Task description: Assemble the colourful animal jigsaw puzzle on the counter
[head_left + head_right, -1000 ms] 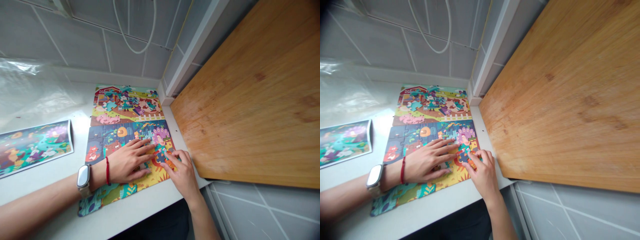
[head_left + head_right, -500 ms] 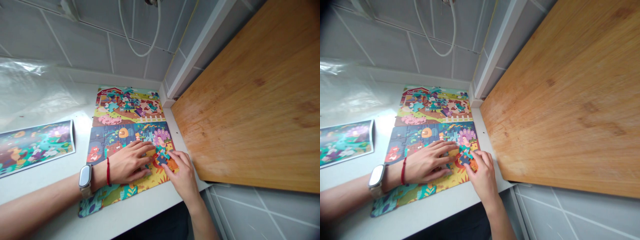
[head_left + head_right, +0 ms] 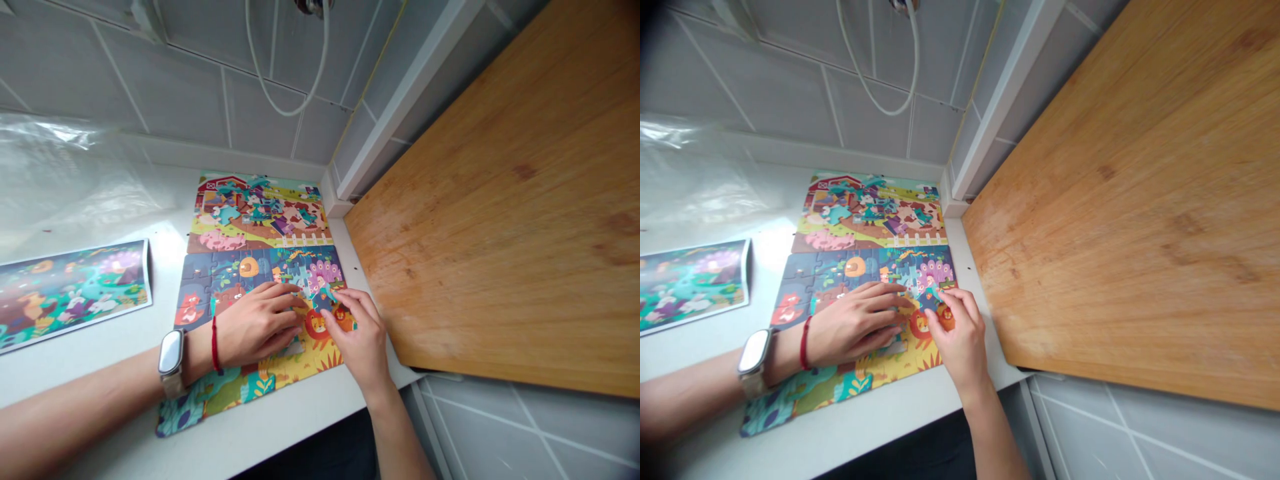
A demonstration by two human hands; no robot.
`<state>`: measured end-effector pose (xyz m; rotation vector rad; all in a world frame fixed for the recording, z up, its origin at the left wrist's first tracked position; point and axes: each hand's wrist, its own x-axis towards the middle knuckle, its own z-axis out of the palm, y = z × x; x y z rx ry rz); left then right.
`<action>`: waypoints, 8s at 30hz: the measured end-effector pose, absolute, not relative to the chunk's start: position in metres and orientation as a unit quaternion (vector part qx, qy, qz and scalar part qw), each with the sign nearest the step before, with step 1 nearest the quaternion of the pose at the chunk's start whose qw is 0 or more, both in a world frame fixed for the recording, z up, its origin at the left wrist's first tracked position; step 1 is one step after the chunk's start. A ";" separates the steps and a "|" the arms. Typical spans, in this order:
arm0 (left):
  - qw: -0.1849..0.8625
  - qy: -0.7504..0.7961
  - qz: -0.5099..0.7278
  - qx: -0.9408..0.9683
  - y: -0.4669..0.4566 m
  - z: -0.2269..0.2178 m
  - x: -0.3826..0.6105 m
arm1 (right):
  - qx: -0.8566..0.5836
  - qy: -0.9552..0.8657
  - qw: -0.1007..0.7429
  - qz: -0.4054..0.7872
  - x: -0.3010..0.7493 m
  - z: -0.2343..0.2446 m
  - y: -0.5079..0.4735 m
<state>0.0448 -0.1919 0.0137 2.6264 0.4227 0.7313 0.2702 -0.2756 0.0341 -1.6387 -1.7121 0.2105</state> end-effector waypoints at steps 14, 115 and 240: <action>0.180 0.194 0.265 0.927 -0.193 0.008 0.044 | -0.633 -0.698 0.313 0.120 0.259 0.039 -0.235; 0.196 0.158 0.155 0.955 -0.195 0.008 0.043 | -0.756 -0.595 0.235 0.137 0.307 0.032 -0.265; 0.104 0.352 0.234 0.901 -0.195 0.000 0.043 | -0.623 -0.769 0.120 0.083 0.249 0.022 -0.259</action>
